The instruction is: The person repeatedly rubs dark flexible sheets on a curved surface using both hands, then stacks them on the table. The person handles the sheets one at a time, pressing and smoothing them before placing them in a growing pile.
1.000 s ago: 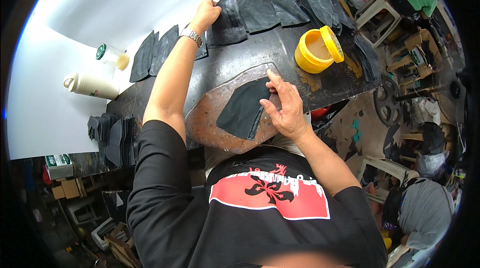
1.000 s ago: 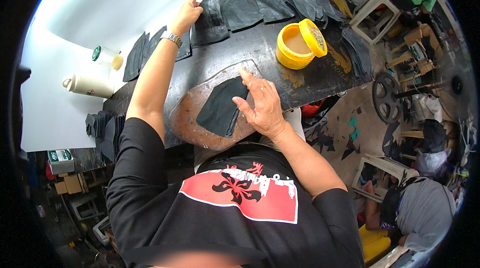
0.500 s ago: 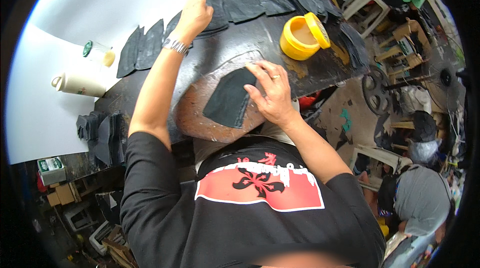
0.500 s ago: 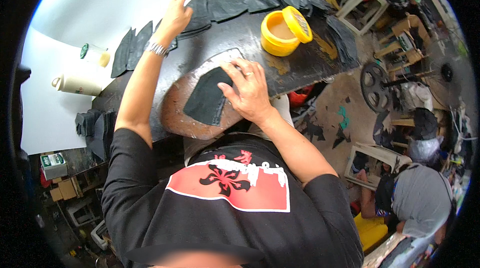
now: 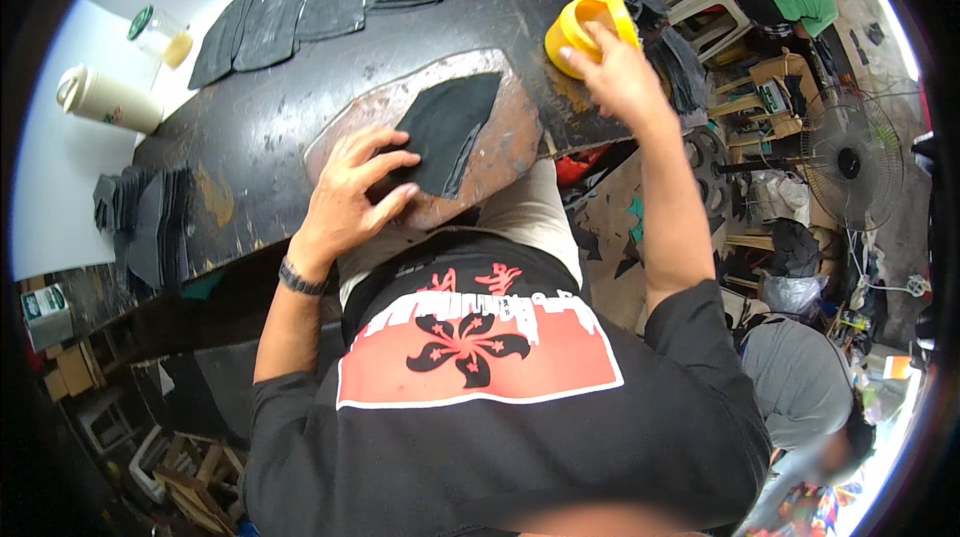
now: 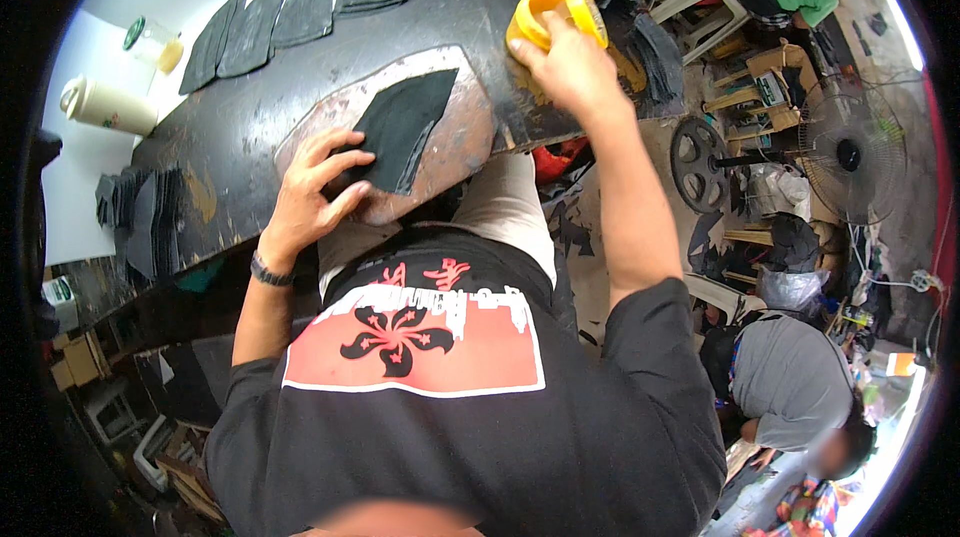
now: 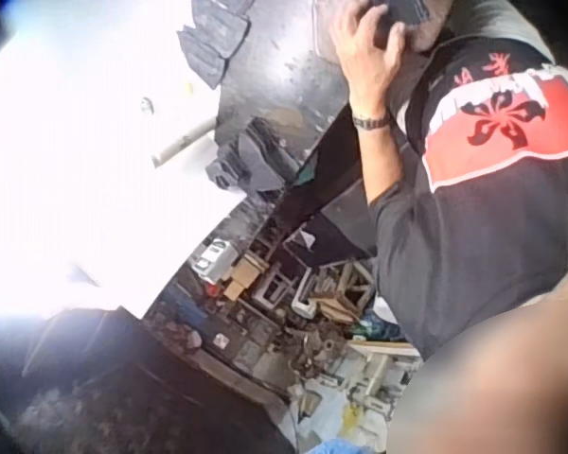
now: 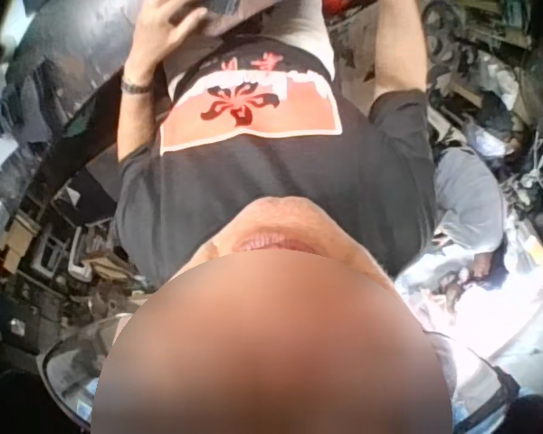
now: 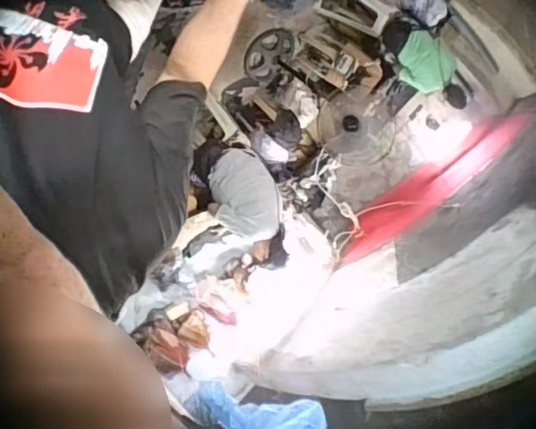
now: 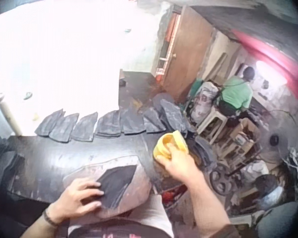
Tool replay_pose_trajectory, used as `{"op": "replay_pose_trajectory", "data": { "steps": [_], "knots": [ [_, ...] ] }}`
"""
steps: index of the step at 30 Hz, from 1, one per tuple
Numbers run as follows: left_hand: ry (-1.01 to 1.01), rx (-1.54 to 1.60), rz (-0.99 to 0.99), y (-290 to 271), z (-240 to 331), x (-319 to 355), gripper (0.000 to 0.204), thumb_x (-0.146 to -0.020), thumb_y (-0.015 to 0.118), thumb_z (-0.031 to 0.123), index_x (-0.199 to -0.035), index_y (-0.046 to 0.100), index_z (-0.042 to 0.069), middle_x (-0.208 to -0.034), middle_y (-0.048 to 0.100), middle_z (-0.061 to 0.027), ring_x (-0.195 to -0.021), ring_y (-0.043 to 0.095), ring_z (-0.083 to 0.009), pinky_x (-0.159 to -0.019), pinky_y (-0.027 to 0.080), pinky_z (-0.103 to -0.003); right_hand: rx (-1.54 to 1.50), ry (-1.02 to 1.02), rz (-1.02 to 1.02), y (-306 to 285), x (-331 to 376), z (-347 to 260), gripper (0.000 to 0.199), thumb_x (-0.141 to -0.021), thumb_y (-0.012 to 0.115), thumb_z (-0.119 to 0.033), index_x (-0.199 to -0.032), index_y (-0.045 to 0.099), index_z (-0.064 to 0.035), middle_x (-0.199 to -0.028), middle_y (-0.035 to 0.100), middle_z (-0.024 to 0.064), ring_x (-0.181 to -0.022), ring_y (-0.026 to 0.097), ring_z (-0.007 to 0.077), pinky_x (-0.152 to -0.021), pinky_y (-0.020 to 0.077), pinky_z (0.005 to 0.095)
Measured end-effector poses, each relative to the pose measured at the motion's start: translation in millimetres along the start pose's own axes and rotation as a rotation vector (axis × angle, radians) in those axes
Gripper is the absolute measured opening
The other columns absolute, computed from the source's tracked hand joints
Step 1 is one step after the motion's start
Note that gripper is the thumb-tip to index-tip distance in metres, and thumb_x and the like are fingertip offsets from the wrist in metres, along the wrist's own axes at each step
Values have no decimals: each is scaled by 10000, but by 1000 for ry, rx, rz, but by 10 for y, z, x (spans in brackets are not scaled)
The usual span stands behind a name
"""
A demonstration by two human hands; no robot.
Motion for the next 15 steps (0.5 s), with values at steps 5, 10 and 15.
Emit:
{"op": "replay_pose_trajectory", "data": {
  "steps": [5,10,15],
  "knots": [
    [-31,-109,146,97,-40,35,201,-851,759,185,-1027,748,88,-1215,663,-91,-1198,588,-320,-1034,450,-440,-75,153,-321,-60,-192,6,627,-991,570,-556,-1158,676,39,-607,657,104,-469,642,171,-467,529,289],
    [-41,-152,205,78,-42,53,216,-847,758,181,-1046,745,95,-1230,658,-83,-1198,589,-318,-1034,451,-438,-111,149,-100,-142,-2,-11,591,-974,593,-559,-1178,683,-12,-612,655,105,-460,638,178,-505,538,311],
    [-81,-127,225,90,-57,54,265,-834,769,189,-1081,735,100,-1226,660,-81,-1210,582,-318,-1043,445,-436,244,-19,277,-146,335,-151,498,-949,630,-532,-1151,693,-81,-828,722,195,-765,708,379,-706,562,459]
  ]
}}
Point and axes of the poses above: each hand's wrist, its own x-axis away from the middle knuckle, its own y-axis out of the palm, z = x × y, the point moved 4 cm from there along -x, towards the middle knuckle
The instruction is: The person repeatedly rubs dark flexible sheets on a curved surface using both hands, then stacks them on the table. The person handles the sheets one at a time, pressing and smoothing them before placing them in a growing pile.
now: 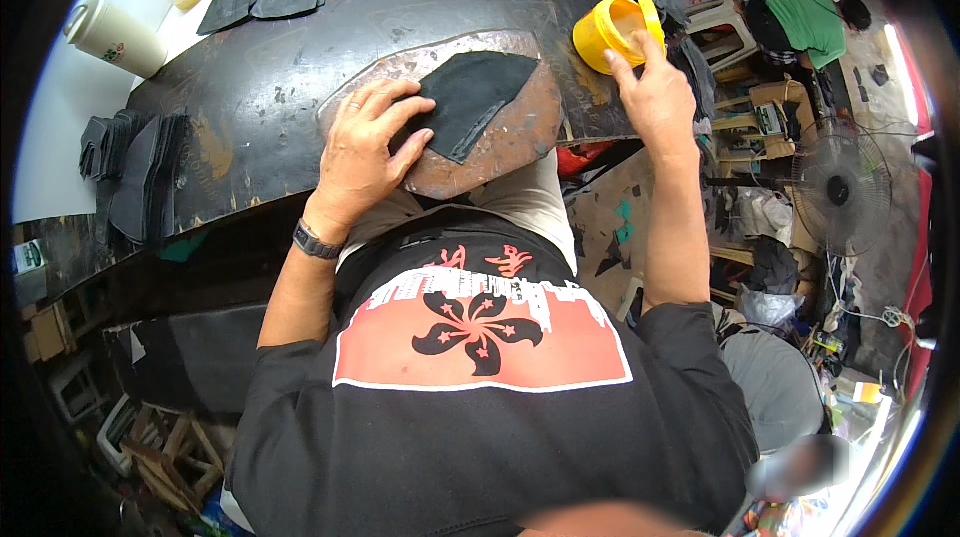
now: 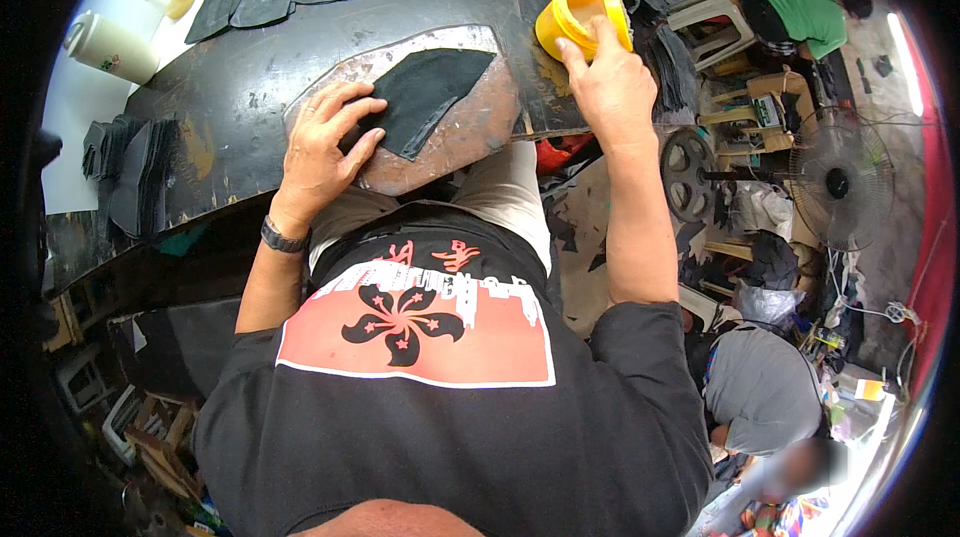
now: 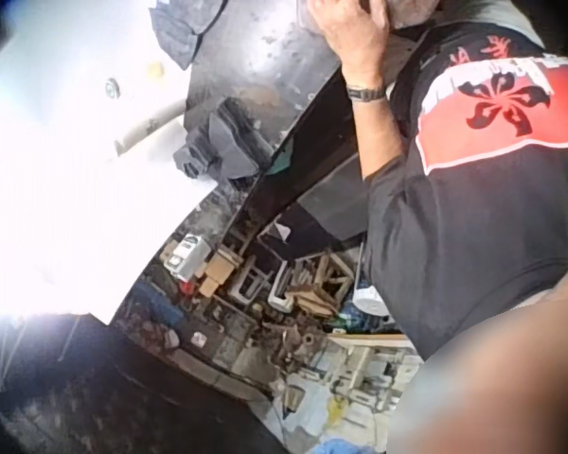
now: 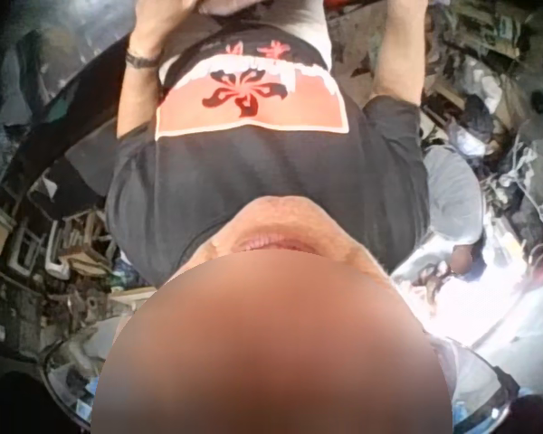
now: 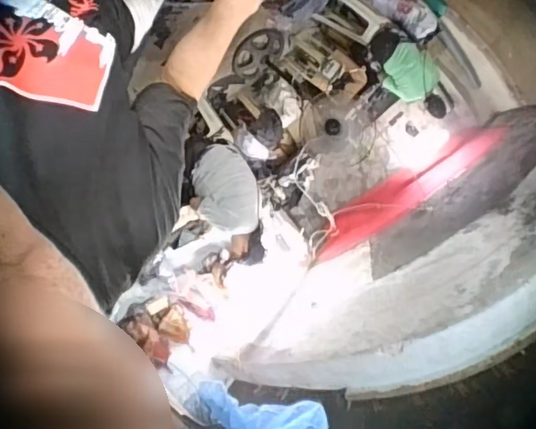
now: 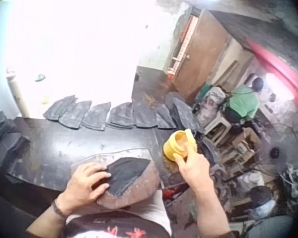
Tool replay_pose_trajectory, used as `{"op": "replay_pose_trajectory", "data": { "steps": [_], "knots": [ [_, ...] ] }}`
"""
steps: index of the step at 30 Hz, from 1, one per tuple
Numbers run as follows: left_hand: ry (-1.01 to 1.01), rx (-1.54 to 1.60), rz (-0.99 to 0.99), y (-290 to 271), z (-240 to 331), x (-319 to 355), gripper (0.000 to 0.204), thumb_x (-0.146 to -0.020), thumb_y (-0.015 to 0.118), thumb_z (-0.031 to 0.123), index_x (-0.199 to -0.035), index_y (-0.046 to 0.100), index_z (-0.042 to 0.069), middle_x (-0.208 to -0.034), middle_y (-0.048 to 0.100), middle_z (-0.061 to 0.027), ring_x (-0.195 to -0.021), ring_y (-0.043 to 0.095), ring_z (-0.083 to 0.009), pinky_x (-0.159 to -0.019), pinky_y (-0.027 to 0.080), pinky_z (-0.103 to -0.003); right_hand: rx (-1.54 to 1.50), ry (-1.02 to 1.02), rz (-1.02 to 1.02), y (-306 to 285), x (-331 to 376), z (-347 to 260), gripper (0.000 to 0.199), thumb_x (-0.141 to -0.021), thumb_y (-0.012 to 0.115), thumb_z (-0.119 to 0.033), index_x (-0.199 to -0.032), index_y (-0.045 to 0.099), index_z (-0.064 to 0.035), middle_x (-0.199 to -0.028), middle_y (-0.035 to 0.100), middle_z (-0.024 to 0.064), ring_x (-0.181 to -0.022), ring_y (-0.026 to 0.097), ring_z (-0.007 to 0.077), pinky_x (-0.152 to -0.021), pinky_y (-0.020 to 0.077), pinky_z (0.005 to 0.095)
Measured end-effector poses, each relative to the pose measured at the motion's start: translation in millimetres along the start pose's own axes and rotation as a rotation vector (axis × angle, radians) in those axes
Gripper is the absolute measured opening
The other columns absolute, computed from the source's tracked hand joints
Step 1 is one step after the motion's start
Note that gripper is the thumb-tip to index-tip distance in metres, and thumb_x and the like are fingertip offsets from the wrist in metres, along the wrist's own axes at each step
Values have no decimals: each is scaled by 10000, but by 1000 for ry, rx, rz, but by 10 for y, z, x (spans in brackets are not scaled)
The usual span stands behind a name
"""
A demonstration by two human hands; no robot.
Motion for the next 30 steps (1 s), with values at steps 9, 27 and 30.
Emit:
{"op": "replay_pose_trajectory", "data": {
  "steps": [9,27,30],
  "knots": [
    [-25,-54,2,-33,-67,-35,272,-832,777,223,-1083,744,124,-1228,658,-84,-1225,577,-311,-1062,425,-459,-530,-440,-54,-32,398,-407,333,-961,665,-429,-1071,765,-131,-1174,672,156,-1040,660,329,-908,524,425],
    [-23,-64,-35,-63,-252,-63,252,-838,771,243,-1075,761,159,-1275,657,-54,-1253,561,-292,-1094,398,-459,114,-583,-269,797,385,-316,709,-968,400,-717,-1598,298,-408,-1702,181,105,-1575,65,368,-1208,53,674],
    [-18,-75,-28,-59,-254,-57,250,-846,764,247,-1081,761,163,-1280,658,-53,-1258,560,-292,-1092,398,-457,159,-637,-275,739,437,-375,723,-961,395,-725,-1600,295,-403,-1702,180,102,-1574,64,371,-1211,36,672]
  ]
}}
Point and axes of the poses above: each hand's wrist, its own x-axis away from the middle knuckle, its own y-axis out of the palm, z = x × y, the point moved 4 cm from there along -x, towards the middle knuckle
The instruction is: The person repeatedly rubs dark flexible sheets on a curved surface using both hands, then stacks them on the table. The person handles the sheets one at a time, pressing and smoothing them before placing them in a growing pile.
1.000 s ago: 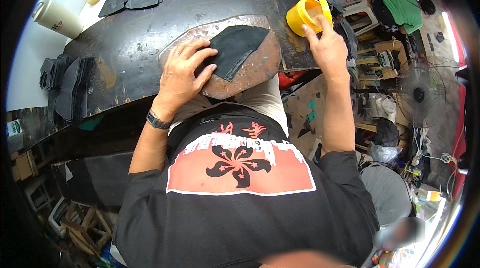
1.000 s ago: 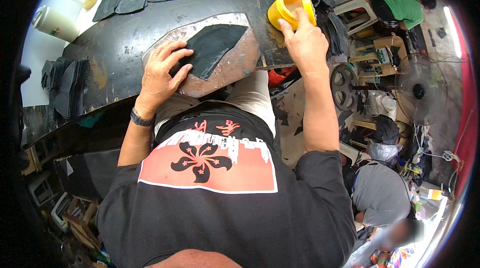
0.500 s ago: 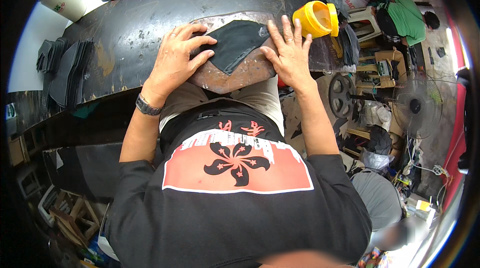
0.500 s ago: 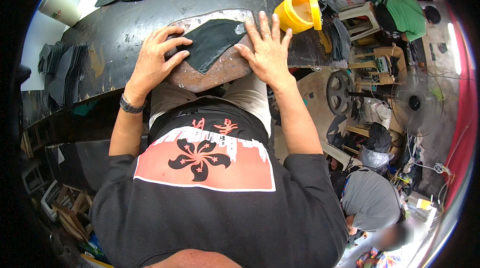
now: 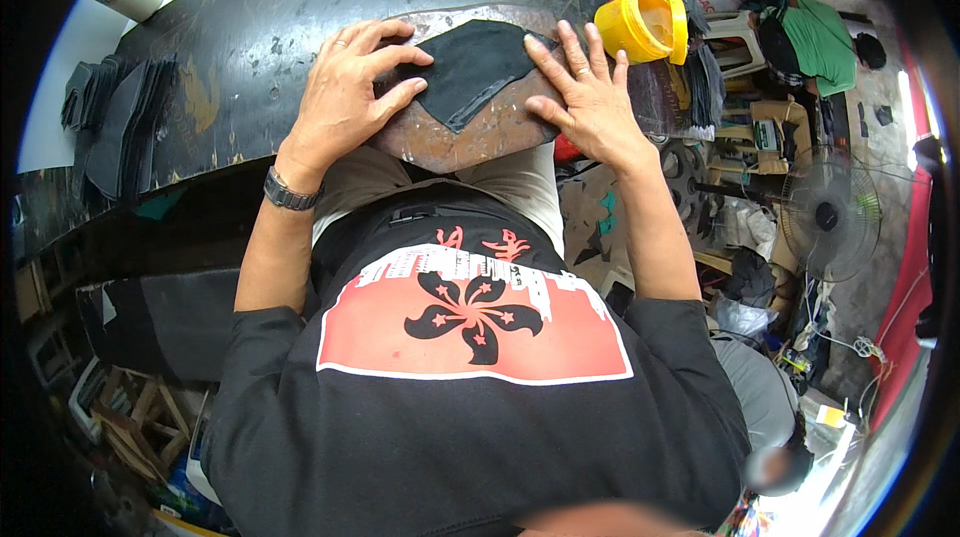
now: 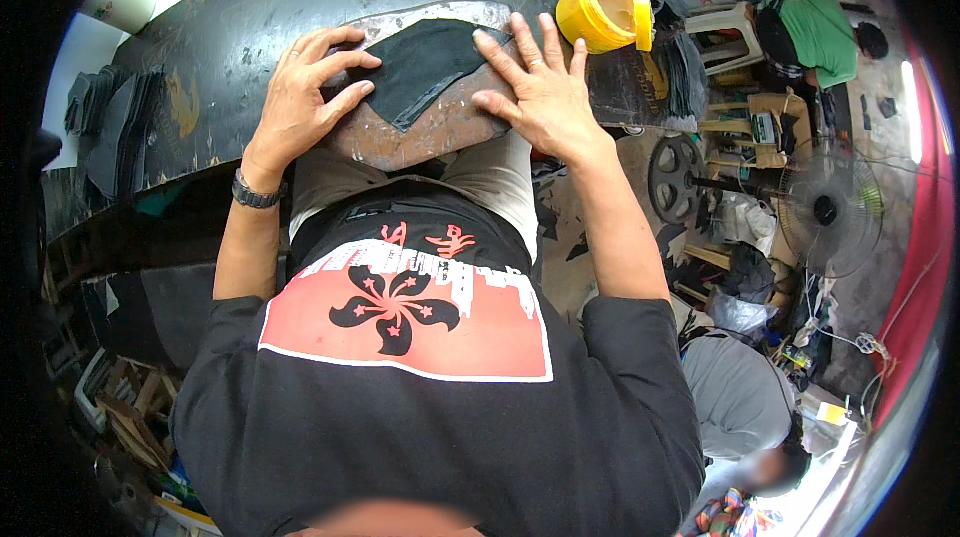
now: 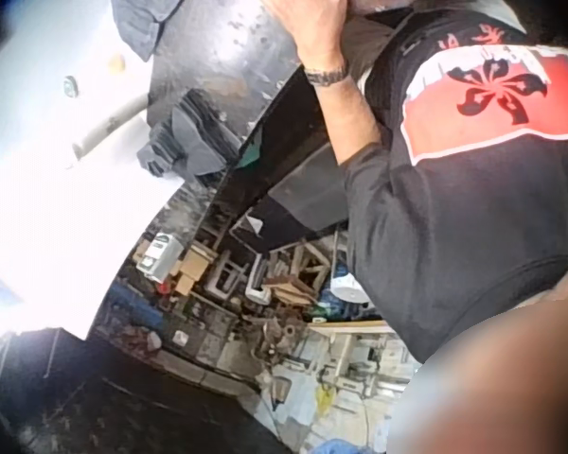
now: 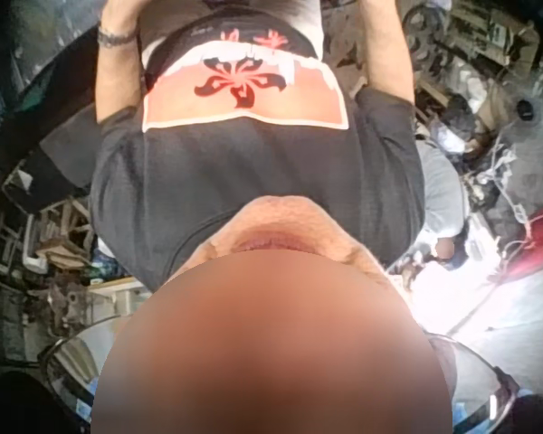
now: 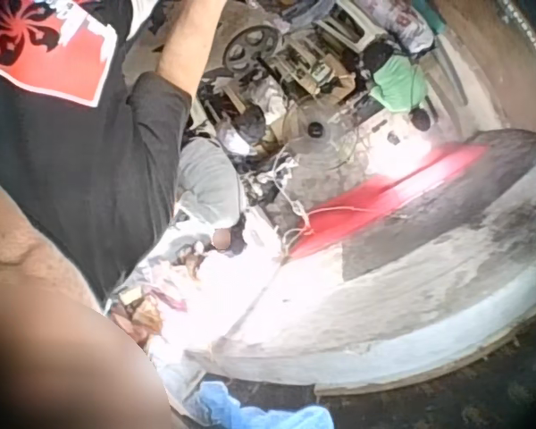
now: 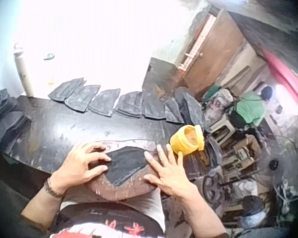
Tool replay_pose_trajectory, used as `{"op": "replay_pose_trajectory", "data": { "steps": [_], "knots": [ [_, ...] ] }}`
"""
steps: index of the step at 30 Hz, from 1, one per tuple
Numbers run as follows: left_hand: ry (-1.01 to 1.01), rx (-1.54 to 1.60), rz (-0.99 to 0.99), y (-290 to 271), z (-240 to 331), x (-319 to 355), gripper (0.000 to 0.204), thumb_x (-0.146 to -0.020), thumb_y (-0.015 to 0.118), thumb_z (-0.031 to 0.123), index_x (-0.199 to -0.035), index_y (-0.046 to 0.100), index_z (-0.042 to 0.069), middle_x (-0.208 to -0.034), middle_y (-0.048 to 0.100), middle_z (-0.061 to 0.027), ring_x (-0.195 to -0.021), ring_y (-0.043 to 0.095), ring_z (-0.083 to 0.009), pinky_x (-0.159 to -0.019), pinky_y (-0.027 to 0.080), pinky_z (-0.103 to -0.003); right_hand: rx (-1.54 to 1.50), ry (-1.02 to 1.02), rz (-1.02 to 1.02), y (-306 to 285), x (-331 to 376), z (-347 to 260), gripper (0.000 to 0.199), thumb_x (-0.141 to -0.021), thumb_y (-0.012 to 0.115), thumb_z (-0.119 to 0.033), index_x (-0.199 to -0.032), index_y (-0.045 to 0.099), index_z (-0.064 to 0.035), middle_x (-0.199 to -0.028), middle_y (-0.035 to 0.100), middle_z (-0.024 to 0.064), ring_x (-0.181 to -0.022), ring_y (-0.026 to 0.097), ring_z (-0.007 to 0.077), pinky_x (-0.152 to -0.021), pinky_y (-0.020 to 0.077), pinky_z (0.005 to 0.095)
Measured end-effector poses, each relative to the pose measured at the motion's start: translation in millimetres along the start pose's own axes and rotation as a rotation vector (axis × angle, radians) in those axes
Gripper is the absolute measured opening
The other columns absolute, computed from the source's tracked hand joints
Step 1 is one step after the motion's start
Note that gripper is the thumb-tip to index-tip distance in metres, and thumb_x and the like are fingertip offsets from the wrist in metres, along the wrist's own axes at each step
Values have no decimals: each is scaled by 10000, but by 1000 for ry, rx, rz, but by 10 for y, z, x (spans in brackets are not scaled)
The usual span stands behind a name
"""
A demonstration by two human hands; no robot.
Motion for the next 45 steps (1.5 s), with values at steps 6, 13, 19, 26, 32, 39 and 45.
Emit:
{"op": "replay_pose_trajectory", "data": {
  "steps": [6,13,19,26,32,39,45],
  "knots": [
    [1,-12,11,15,-19,19,249,-859,757,260,-1093,762,176,-1299,653,-48,-1273,553,-290,-1090,396,-450,-170,-178,2,-113,159,-585,787,-907,474,-743,-1589,338,-376,-1696,194,104,-1569,83,384,-1179,43,730],
    [-18,-14,10,21,-25,22,258,-860,755,245,-1107,767,172,-1319,658,-46,-1288,555,-288,-1102,405,-445,-159,-203,76,-214,259,-926,838,-878,589,-686,-1576,381,-272,-1675,248,102,-1561,136,361,-1159,96,740],
    [-29,0,11,14,-9,18,253,-856,755,243,-1092,769,153,-1295,664,-51,-1271,565,-283,-1086,413,-440,-396,-288,29,-354,275,-861,613,-937,579,-623,-1416,609,-242,-1629,338,159,-1537,201,390,-1145,129,753],
    [-49,3,19,38,-27,20,212,-892,728,284,-1065,780,173,-1283,669,-35,-1269,560,-274,-1089,406,-443,-763,450,412,-772,120,541,459,-949,720,-398,-1256,712,-57,-754,725,101,-584,692,157,-608,554,293],
    [-23,-11,51,32,-14,50,227,-893,725,273,-1092,768,172,-1276,669,-31,-1259,565,-271,-1084,407,-430,-499,612,-252,-589,-237,1119,630,-978,607,-577,-1276,662,-24,-593,652,91,-458,640,156,-408,492,274],
    [-31,13,91,38,-33,58,288,-881,741,270,-1143,734,151,-1267,669,-29,-1246,568,-281,-1078,407,-429,-290,612,-41,-699,-251,1076,626,-962,592,-604,-1166,709,-23,-749,730,164,-698,743,272,-619,573,379],
    [-40,17,64,50,-59,52,276,-877,741,264,-1127,735,148,-1263,671,-35,-1246,568,-286,-1080,403,-431,126,511,117,-867,68,460,508,-947,633,-530,-1218,715,-108,-1014,730,186,-965,710,375,-833,555,460]
  ]
}}
Point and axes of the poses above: each hand's wrist, its own x-axis away from the middle knuckle, its own y-axis out of the palm, z = x × y, the point moved 4 cm from there along -x, towards the middle knuckle
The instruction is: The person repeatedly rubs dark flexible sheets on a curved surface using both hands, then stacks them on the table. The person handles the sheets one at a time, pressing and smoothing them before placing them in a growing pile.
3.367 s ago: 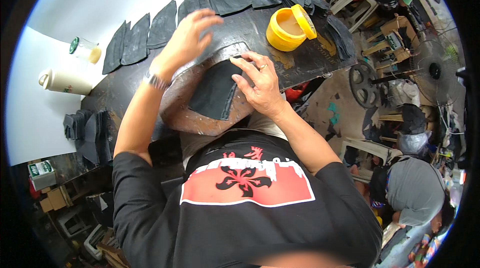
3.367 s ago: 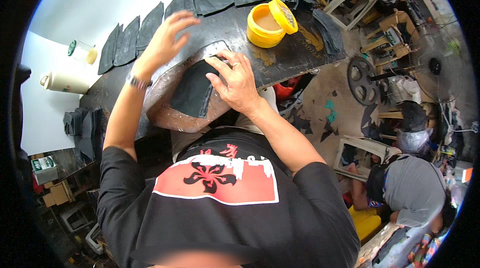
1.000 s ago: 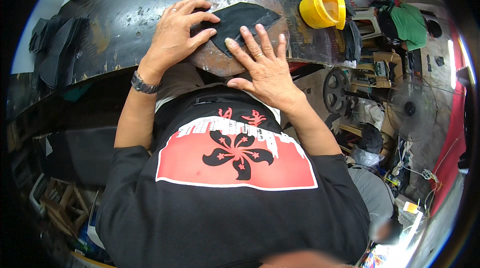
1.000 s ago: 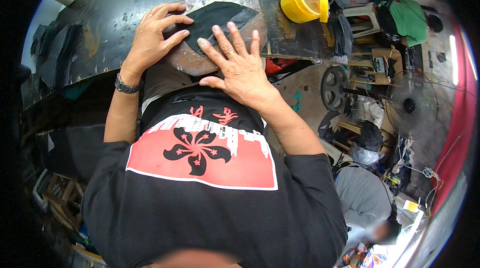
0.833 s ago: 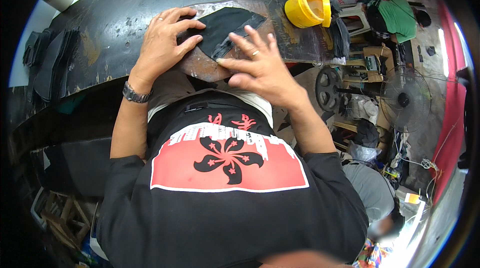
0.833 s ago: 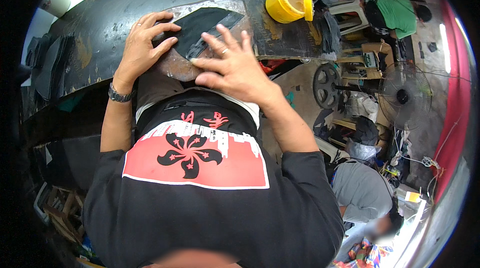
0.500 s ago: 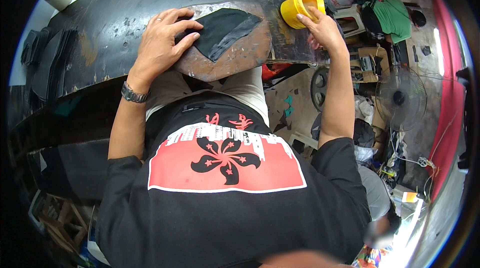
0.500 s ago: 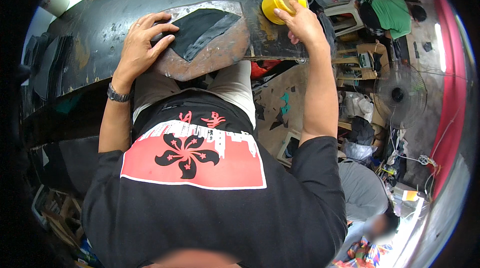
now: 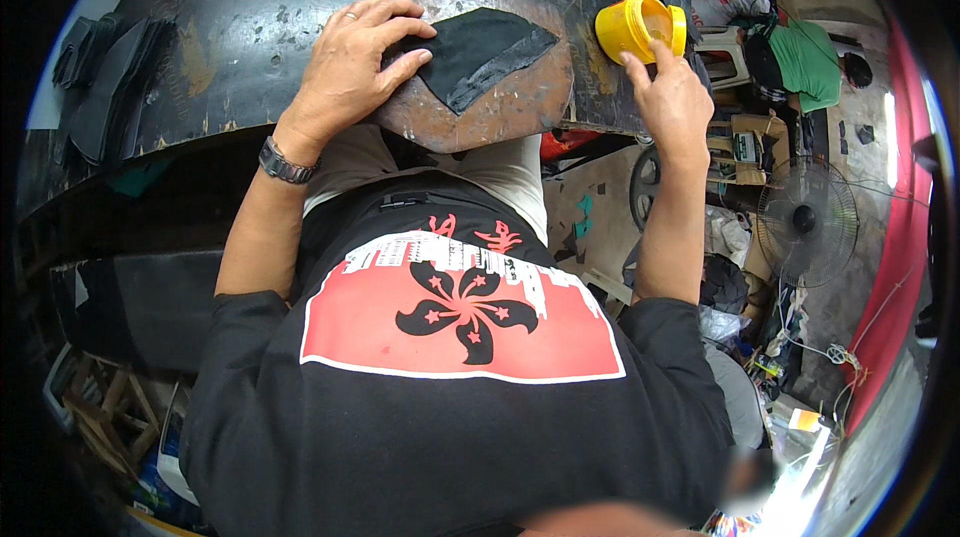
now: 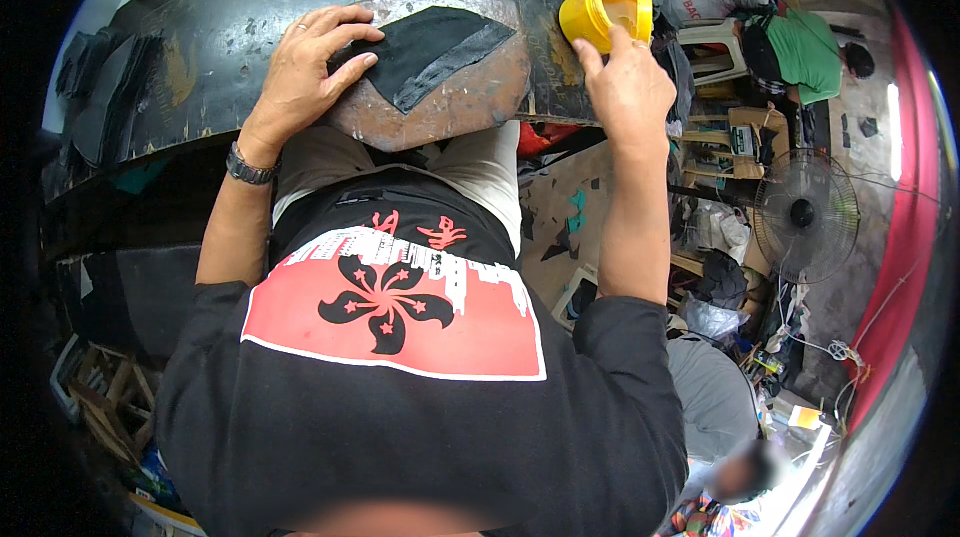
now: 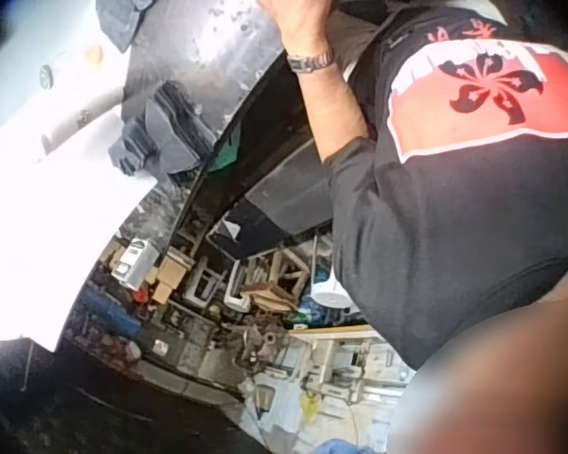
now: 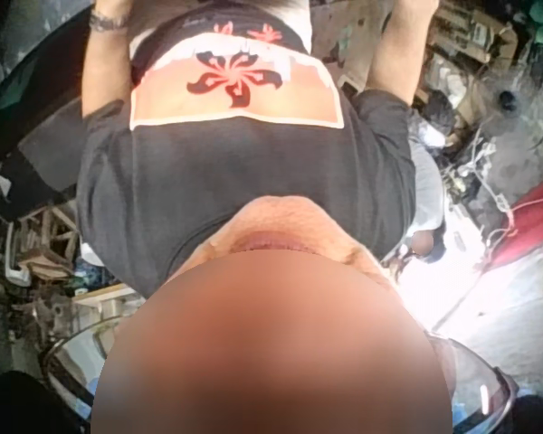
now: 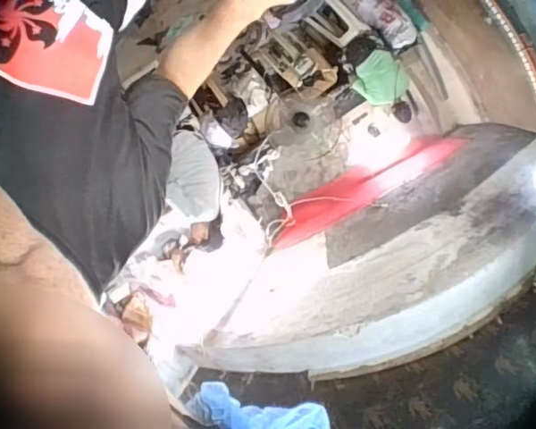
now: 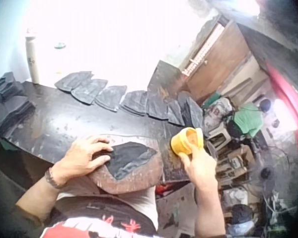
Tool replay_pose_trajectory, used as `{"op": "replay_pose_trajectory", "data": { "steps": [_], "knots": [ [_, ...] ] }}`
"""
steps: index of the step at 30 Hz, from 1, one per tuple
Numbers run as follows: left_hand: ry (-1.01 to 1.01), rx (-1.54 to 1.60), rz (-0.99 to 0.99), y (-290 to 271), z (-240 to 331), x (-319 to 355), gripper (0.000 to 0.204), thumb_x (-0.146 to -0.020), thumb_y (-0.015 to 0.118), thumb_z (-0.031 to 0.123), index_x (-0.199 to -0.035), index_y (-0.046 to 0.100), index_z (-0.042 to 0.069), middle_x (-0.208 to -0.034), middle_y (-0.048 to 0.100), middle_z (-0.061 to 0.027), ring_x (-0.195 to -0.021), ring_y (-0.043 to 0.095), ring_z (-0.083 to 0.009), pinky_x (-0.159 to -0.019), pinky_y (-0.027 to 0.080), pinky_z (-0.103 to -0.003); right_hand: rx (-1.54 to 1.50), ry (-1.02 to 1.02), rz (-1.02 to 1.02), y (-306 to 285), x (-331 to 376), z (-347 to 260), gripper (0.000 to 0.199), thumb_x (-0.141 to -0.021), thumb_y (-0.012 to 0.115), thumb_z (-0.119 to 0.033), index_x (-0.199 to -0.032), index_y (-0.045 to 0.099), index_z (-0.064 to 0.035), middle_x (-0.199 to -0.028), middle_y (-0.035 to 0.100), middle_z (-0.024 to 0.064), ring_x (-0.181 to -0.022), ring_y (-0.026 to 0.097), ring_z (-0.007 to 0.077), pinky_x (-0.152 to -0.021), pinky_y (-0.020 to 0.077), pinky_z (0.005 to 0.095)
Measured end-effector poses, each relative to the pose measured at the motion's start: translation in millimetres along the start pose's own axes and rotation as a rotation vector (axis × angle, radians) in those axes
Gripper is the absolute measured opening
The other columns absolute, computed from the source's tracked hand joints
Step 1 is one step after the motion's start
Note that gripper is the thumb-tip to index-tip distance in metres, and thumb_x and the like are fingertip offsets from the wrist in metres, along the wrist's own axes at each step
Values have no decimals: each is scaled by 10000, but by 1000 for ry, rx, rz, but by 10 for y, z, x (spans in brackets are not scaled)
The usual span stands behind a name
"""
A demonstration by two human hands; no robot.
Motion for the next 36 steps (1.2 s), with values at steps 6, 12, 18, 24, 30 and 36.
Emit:
{"op": "replay_pose_trajectory", "data": {
  "steps": [6,12,18,24,30,36],
  "knots": [
    [18,-58,-10,-1,11,10,287,-900,725,267,-1156,736,137,-1300,663,-41,-1256,569,-282,-1084,413,-425,-710,-462,-51,-61,409,-664,386,-992,584,-482,-1106,780,-170,-1294,643,180,-1205,609,381,-1003,493,458],
    [25,-17,37,7,-3,22,268,-875,744,265,-1119,740,153,-1278,671,-37,-1255,570,-282,-1085,402,-437,-307,-670,18,472,644,-1051,638,-975,480,-645,-1504,514,-290,-1677,249,129,-1565,89,397,-1163,66,727],
    [8,-14,25,25,-21,18,268,-872,751,271,-1115,742,157,-1278,673,-37,-1255,572,-277,-1087,402,-438,-186,-613,-7,558,615,-1024,780,-954,388,-733,-1603,328,-306,-1701,183,94,-1573,67,368,-1175,45,716],
    [12,-43,35,39,-30,26,274,-871,752,272,-1119,745,155,-1276,673,-39,-1248,574,-280,-1079,407,-437,-288,-750,-63,505,812,-1190,812,-910,497,-729,-1578,376,-283,-1669,254,117,-1559,130,385,-1168,88,731],
    [15,-35,16,23,-24,12,276,-870,750,268,-1120,745,151,-1272,674,-36,-1249,574,-277,-1084,405,-435,-417,-750,-207,491,886,-1237,771,-929,422,-751,-1558,432,-306,-1696,194,113,-1571,55,390,-1179,22,716],
    [-6,-54,0,7,2,11,293,-879,745,266,-1146,748,146,-1294,671,-36,-1262,575,-268,-1088,417,-427,-947,-585,-200,426,571,-887,607,-1031,331,-648,-1381,658,-274,-1652,321,126,-1571,75,377,-1177,-38,695]
  ]
}}
Point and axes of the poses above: each hand's wrist, its own x-axis away from the middle knuckle, its own y-axis out of the palm, z = x × y, the point moved 4 cm from there along -x, towards the middle knuckle
